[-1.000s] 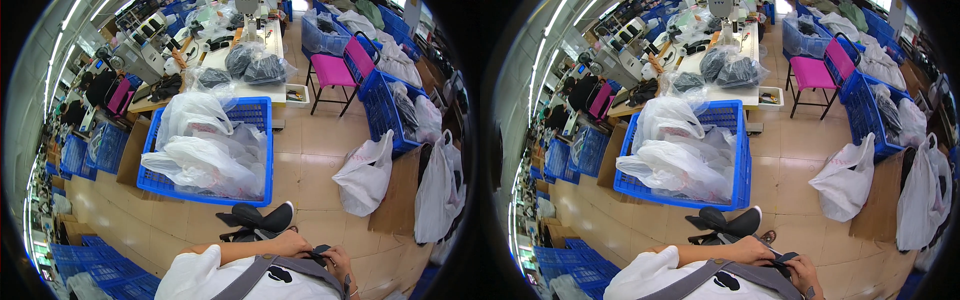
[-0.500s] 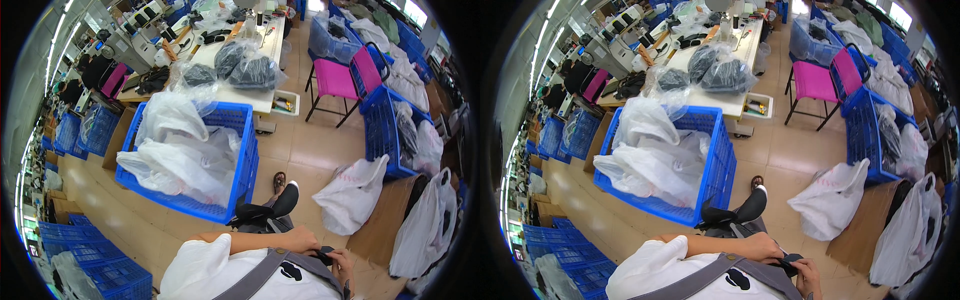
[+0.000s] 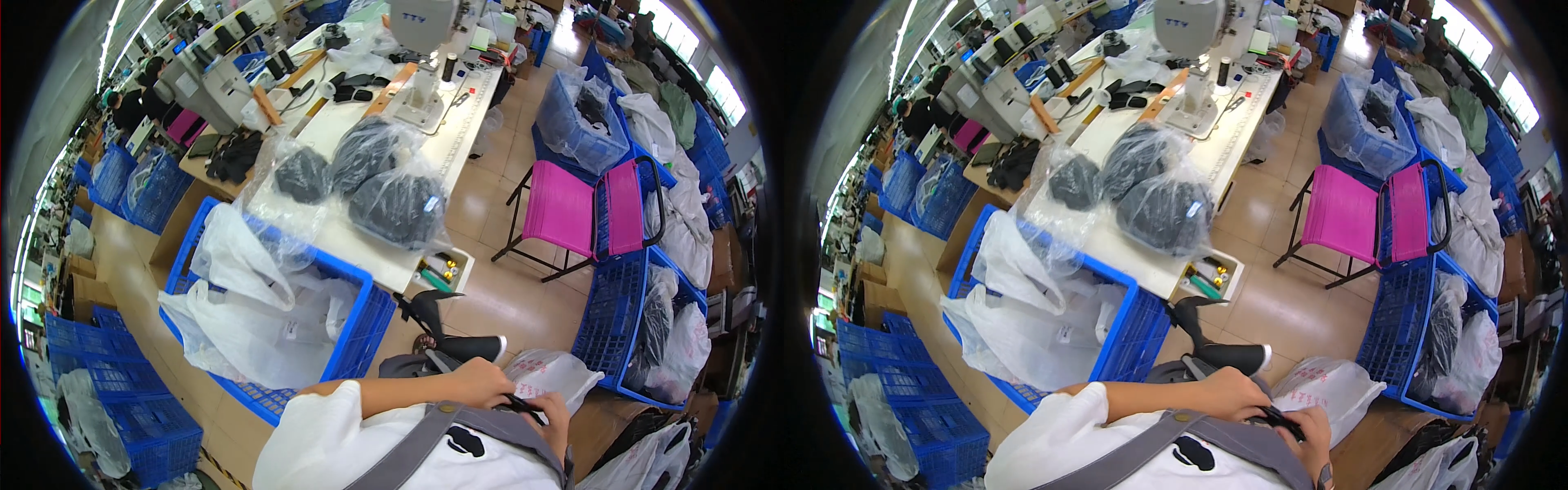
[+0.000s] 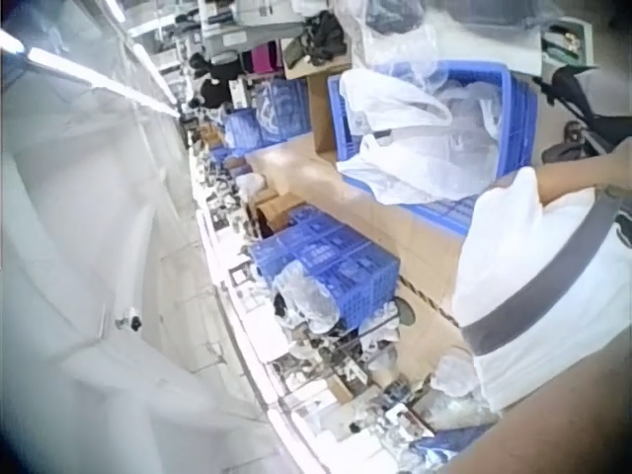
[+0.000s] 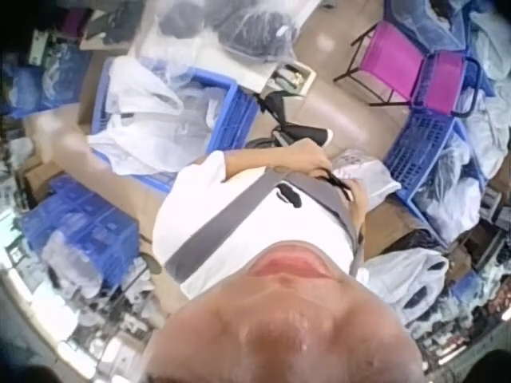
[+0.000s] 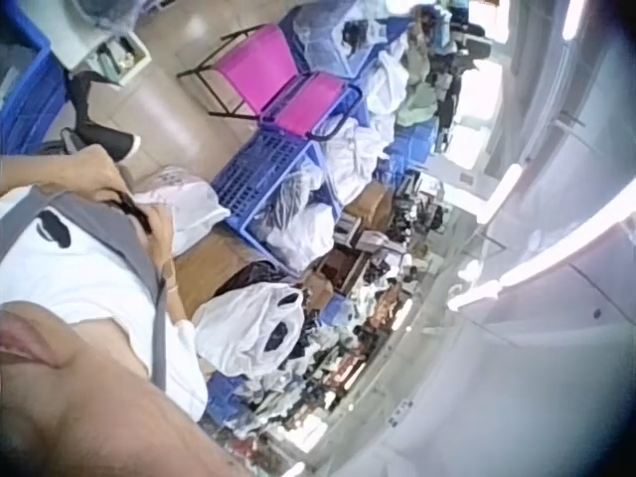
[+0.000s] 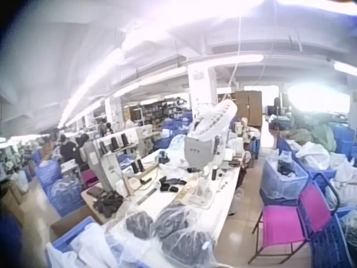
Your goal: Applying adhesive and assembling shoe components in a manufacturing facility.
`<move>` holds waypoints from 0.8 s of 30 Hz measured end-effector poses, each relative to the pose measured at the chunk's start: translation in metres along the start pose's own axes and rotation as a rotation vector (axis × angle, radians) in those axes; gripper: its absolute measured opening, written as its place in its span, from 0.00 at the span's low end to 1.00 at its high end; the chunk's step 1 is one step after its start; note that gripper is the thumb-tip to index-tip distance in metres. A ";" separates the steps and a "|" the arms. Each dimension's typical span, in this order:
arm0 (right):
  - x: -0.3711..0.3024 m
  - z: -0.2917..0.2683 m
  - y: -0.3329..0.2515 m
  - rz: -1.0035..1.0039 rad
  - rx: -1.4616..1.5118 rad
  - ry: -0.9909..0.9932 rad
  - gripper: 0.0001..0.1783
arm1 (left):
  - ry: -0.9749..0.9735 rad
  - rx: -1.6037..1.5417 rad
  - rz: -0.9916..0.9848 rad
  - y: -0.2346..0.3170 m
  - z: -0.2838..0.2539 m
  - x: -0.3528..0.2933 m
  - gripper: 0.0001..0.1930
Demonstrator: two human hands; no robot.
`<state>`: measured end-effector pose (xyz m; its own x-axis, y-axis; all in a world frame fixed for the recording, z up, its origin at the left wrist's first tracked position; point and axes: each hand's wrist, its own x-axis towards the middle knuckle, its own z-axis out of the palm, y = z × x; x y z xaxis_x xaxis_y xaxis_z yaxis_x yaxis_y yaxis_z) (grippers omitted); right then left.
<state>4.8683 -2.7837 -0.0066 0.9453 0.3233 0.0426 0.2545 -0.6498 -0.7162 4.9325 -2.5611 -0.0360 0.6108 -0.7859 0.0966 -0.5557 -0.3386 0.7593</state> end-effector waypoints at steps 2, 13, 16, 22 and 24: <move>0.043 -0.012 0.020 -0.017 -0.029 -0.005 0.15 | 0.066 -0.019 0.006 -0.015 -0.011 0.018 0.10; 0.280 -0.089 0.156 -0.542 0.276 -0.454 0.10 | 0.536 0.211 -0.547 -0.046 -0.048 0.155 0.10; 0.320 -0.100 0.164 -0.625 0.427 -0.604 0.09 | 0.610 0.201 -0.681 -0.040 -0.055 0.184 0.10; 0.393 -0.098 0.165 -0.855 0.485 -0.836 0.07 | 0.845 0.176 -0.962 -0.027 -0.054 0.222 0.09; 0.408 -0.095 0.156 -0.924 0.503 -0.932 0.08 | 0.960 0.183 -1.005 -0.022 -0.046 0.228 0.09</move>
<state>5.3135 -2.8186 -0.0349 -0.0521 0.9528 0.2992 0.4142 0.2932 -0.8616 5.1099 -2.7087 -0.0015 0.8877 0.4599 0.0219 0.3243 -0.6582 0.6794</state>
